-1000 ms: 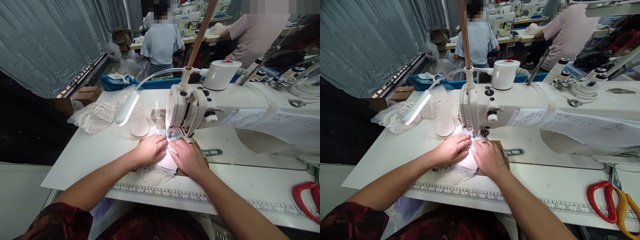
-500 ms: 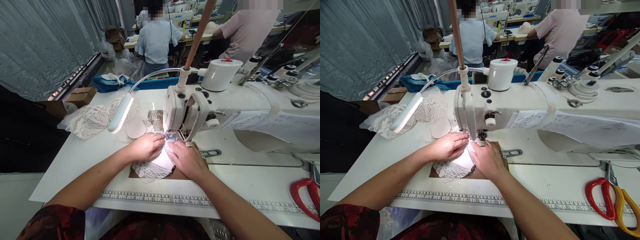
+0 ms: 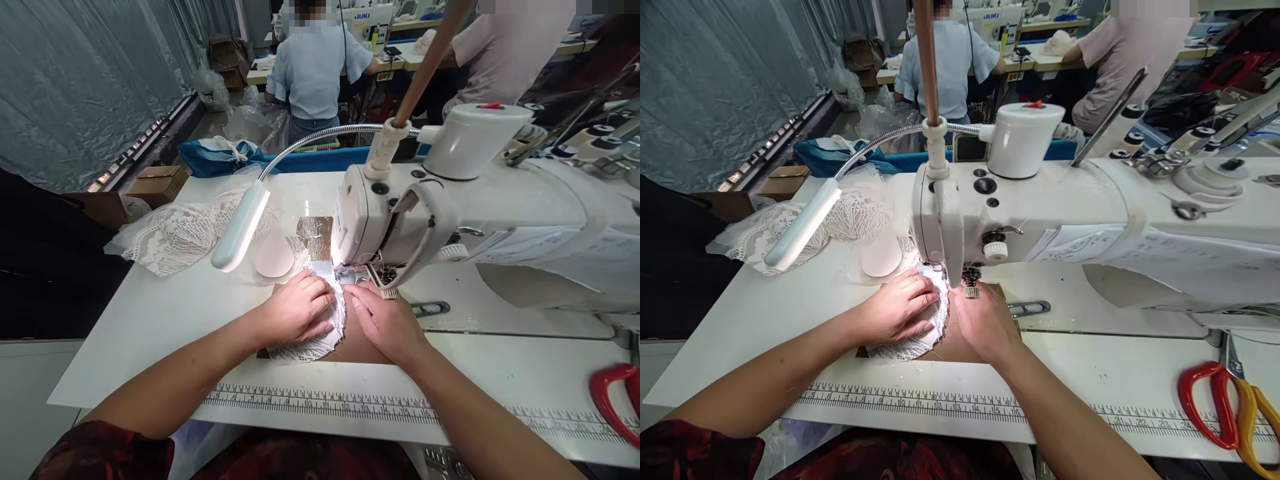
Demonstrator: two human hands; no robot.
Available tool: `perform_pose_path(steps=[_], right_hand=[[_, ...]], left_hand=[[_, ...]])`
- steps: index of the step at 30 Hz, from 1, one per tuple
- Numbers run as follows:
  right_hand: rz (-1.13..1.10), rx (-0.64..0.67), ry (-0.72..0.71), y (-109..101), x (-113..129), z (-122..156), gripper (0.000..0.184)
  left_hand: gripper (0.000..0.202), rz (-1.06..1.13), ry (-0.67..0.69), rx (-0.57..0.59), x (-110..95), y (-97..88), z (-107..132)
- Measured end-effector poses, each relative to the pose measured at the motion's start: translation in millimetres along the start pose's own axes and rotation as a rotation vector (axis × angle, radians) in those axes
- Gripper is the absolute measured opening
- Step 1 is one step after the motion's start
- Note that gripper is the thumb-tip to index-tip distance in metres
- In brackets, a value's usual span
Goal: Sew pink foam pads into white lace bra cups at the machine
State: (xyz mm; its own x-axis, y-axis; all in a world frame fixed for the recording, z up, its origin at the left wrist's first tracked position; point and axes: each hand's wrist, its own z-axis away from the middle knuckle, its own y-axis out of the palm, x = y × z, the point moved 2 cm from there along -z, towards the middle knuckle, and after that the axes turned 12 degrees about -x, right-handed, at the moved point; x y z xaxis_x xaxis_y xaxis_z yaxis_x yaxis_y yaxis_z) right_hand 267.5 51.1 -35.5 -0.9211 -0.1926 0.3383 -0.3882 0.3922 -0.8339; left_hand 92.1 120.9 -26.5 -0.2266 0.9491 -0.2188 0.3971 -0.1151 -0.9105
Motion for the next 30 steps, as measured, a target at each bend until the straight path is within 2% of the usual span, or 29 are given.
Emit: perform_pose_path(steps=[4,8,14,23,30], right_hand=[[-0.048,-0.007,-0.051,1,1,2,0.036],[-0.098,0.058,-0.119,1,6,1,0.033],[-0.097,0.140,-0.074,0,10,-1,0.036],[-0.018,0.126,-0.052,4,6,0,0.039],[0.004,0.058,-0.033,4,5,-1,0.036]], left_hand=[[0.042,0.019,0.017,0.001,4,-1.5,1],[0.039,0.039,0.043,-0.001,8,-3.6,-1],[0.040,0.052,0.056,-0.013,14,-6.3,0],[0.038,-0.014,0.036,-0.055,24,-5.9,1],[0.036,-0.059,0.070,-0.035,14,-3.6,-4]])
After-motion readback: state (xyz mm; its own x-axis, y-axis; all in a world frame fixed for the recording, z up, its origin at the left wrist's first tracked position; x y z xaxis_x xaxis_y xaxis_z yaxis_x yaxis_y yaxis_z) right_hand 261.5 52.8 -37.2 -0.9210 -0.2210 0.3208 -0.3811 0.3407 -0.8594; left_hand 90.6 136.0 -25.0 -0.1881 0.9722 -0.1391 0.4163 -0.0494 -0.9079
